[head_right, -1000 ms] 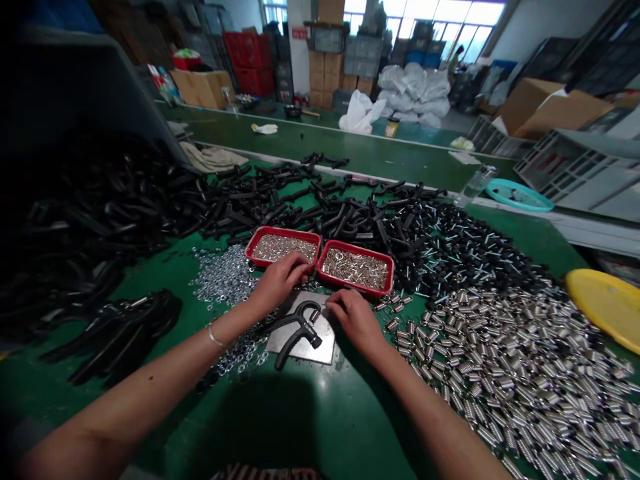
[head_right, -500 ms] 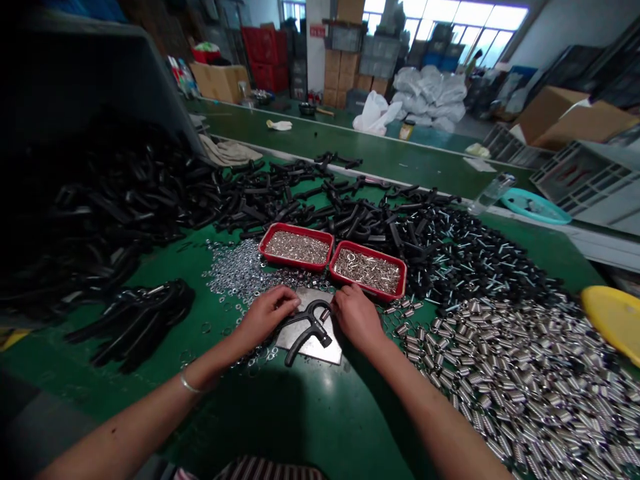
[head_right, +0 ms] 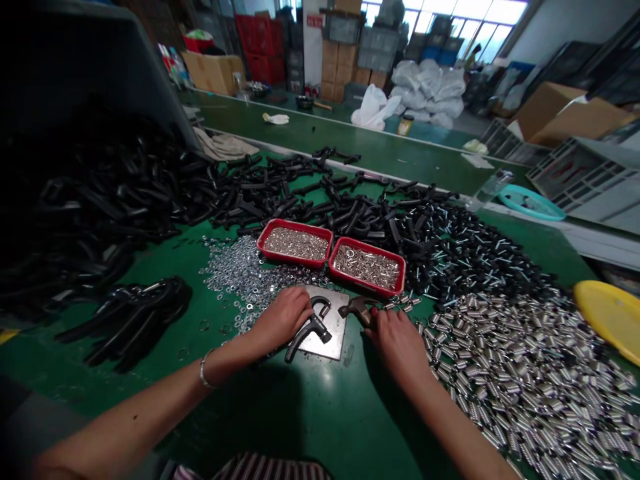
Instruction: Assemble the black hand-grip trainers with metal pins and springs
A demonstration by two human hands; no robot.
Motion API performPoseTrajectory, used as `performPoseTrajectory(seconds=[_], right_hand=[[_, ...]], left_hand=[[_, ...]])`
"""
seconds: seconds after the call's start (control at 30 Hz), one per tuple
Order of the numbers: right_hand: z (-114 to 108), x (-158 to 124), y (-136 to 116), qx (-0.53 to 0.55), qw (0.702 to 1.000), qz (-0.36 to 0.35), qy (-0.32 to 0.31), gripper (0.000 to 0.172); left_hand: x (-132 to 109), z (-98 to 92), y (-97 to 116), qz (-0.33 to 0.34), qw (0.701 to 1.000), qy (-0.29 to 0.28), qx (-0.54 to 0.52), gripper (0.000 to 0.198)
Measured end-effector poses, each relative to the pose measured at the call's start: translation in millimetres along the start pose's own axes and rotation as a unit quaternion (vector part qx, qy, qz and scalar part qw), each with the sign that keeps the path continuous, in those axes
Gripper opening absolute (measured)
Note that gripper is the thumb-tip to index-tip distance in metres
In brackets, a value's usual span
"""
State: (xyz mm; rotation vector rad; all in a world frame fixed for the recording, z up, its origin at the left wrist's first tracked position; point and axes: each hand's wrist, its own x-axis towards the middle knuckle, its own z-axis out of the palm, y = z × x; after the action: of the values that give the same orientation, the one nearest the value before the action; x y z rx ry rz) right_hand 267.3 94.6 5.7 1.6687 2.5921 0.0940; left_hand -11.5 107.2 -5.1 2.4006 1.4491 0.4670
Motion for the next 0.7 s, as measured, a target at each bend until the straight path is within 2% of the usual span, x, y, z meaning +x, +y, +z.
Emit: performPoseTrajectory(seconds=[0.1,0.2,0.33,0.4,0.47,0.53,0.63,0.7], right_hand=[[4.8,-17.3,5.1,0.004,1.000,0.003,-0.006,0.019],[8.7,-15.5,11.4,0.039,0.999,0.022,0.009,0.015],[4.3,-11.6,27.1,0.095,0.995,0.024,0.020,0.019],[-4.4,-15.0,30.3,0.153,0.987,0.024,0.034,0.020],[-14.9,-19.9,26.1,0.224,0.973,0.032,0.042,0.021],[-22.9,-23.9,15.7,0.273,0.960,0.033,0.053,0.021],[-24.1,-25.3,-2.8,0.268,0.957,0.013,0.108,0.021],[-19.7,-23.8,-11.6,0.233,0.966,-0.004,0.115,0.022]], left_hand=[[11.3,-5.0,1.5,0.062,0.996,-0.049,0.047,0.029],[12.6,-4.4,3.5,0.077,0.994,-0.068,0.045,0.035],[-14.7,7.5,11.4,0.061,0.993,-0.057,0.085,0.030],[-31.1,13.0,16.6,0.033,0.994,-0.032,0.098,0.038],[-41.3,14.9,20.6,0.006,0.996,-0.016,0.091,0.046],[-43.9,13.5,22.6,-0.007,0.997,-0.019,0.076,0.045],[-40.4,10.2,22.5,-0.005,0.998,-0.023,0.063,0.044],[-38.6,9.8,21.5,0.001,0.998,-0.018,0.056,0.044]])
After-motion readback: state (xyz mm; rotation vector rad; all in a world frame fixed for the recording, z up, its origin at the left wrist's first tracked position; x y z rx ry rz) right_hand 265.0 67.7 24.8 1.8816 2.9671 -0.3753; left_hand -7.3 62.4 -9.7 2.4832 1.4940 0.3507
